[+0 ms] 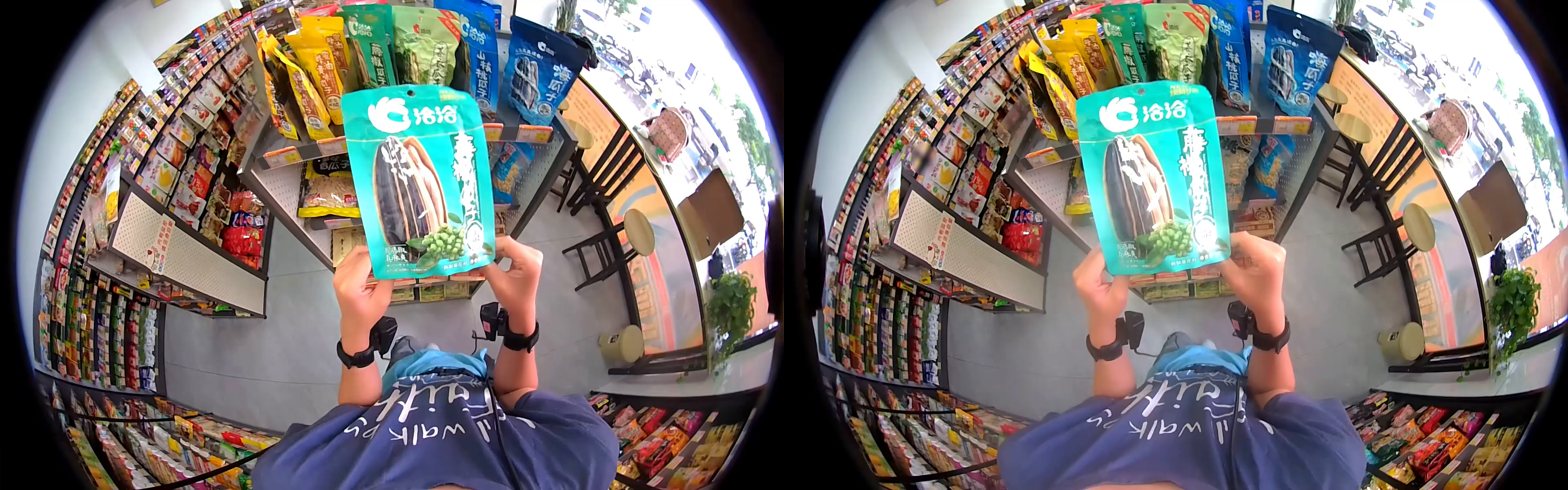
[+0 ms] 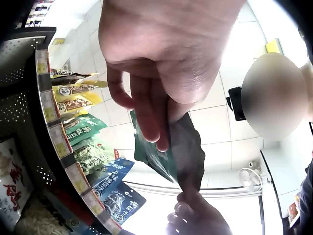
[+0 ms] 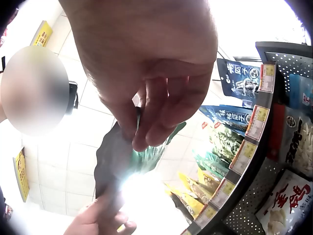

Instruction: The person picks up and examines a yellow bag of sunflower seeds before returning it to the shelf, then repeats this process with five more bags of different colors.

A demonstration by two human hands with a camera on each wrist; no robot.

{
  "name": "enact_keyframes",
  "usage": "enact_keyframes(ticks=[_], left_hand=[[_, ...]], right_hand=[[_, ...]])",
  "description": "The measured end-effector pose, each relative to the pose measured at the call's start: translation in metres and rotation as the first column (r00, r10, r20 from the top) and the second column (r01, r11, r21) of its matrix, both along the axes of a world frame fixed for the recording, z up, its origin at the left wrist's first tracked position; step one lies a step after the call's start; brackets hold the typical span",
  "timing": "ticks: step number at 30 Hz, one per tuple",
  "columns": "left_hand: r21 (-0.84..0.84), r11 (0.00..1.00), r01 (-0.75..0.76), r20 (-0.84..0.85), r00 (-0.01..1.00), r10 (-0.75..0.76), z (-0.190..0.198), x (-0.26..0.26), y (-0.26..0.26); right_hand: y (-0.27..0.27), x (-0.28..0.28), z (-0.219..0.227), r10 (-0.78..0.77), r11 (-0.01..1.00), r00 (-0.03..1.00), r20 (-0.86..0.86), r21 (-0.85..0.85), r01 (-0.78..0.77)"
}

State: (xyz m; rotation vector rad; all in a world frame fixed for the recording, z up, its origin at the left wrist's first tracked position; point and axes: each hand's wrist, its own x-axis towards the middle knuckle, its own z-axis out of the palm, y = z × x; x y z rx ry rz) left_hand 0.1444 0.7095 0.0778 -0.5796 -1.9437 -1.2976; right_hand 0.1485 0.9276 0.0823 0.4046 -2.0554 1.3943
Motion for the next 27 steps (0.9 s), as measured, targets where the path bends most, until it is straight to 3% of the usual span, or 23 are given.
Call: enact_keyframes(ticks=[3, 9, 13, 14, 17, 18, 27], left_hand=[[0.036, 0.998, -0.052, -0.040, 0.998, 0.053, -0.009, 0.001, -0.003], [0.150, 0.975, -0.163, 0.116, 0.982, 0.147, -0.018, 0.007, 0.001], [0.121, 0.977, -0.178, 0.036, 0.984, 0.175, -0.020, 0.006, 0.005], [0.113, 0.974, -0.194, 0.028, 0.981, 0.192, -0.020, 0.008, 0.006], [0.092, 0.972, -0.214, 0.014, 0.977, 0.214, -0.018, 0.010, 0.011], [0.096, 0.972, -0.213, 0.015, 0.977, 0.213, -0.018, 0.010, 0.012], [0.065, 0.974, -0.216, -0.068, 0.973, 0.220, -0.020, 0.009, 0.007]], right_hand=[[-0.006, -0.002, -0.005, -0.005, 1.000, 1.000, -0.015, -0.019, 0.005], [-0.004, -0.005, -0.018, -0.038, 0.999, 0.986, -0.161, 0.026, 0.042], [-0.004, -0.001, -0.018, -0.035, 0.999, 0.983, -0.182, -0.035, 0.029], [-0.003, -0.006, -0.024, -0.051, 0.999, 0.964, -0.263, -0.023, 0.046], [0.000, -0.004, -0.017, -0.042, 0.999, 0.962, -0.270, -0.001, 0.043], [0.001, 0.001, -0.015, -0.055, 0.998, 0.980, -0.192, 0.019, 0.059], [0.000, 0.000, -0.011, -0.116, 0.983, 0.954, -0.277, 0.105, 0.150]])
